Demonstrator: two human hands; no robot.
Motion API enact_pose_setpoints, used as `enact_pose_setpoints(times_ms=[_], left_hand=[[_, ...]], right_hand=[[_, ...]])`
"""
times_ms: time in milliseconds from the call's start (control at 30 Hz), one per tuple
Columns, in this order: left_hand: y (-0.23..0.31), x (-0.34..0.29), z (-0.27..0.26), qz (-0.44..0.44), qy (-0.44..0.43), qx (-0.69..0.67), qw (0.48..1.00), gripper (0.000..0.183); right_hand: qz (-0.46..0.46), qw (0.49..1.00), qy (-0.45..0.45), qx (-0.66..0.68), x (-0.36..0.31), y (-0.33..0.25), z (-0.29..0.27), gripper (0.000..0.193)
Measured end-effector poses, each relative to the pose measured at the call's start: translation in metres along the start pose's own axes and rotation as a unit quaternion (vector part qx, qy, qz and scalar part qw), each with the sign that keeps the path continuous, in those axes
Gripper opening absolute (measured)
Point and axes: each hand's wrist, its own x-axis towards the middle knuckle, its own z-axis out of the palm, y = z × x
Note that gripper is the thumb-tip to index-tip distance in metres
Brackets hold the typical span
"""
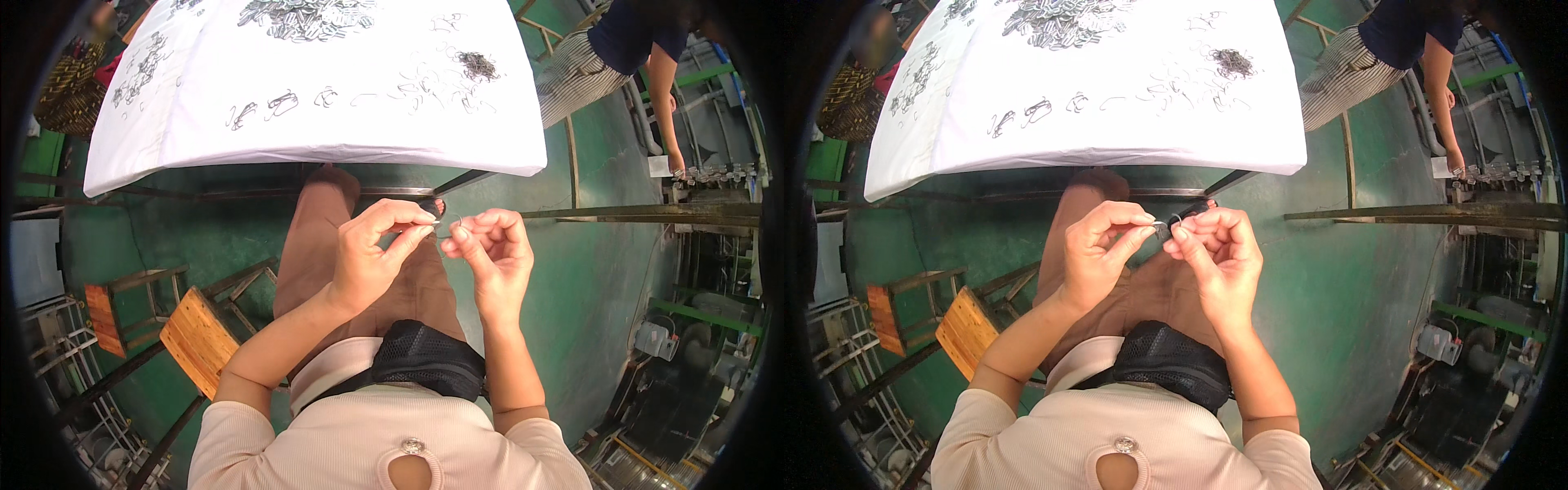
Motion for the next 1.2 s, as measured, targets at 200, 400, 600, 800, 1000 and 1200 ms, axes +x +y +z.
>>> enact_pose_setpoints(times_ms=[200,400,600,800,1000,1200], left_hand=[[-0.006,0.008,-0.005,0.052,-0.042,0.046,0.997,0.014],[-0.044,0.110,-0.056,0.115,0.048,0.269,0.955,0.019],[-0.118,0.248,-0.146,0.074,0.127,0.407,0.902,0.016],[-0.121,0.290,-0.143,-0.034,0.174,0.583,0.793,0.023],[-0.117,0.295,-0.143,-0.086,0.158,0.557,0.811,0.019],[-0.050,0.207,-0.094,0.004,-0.002,0.318,0.948,0.018]], right_hand=[[-0.104,0.994,0.014,-0.011,0.011,0.003,0.014,0.016],[-0.190,0.980,-0.005,-0.054,0.015,0.008,0.012,0.020],[-0.195,0.977,-0.014,-0.089,0.018,0.010,0.013,0.021],[-0.167,0.981,-0.008,-0.097,0.023,0.020,0.007,0.018],[-0.176,0.977,-0.024,-0.117,0.032,0.022,0.005,0.016],[-0.185,0.968,-0.070,-0.157,0.034,0.022,0.004,0.021]])
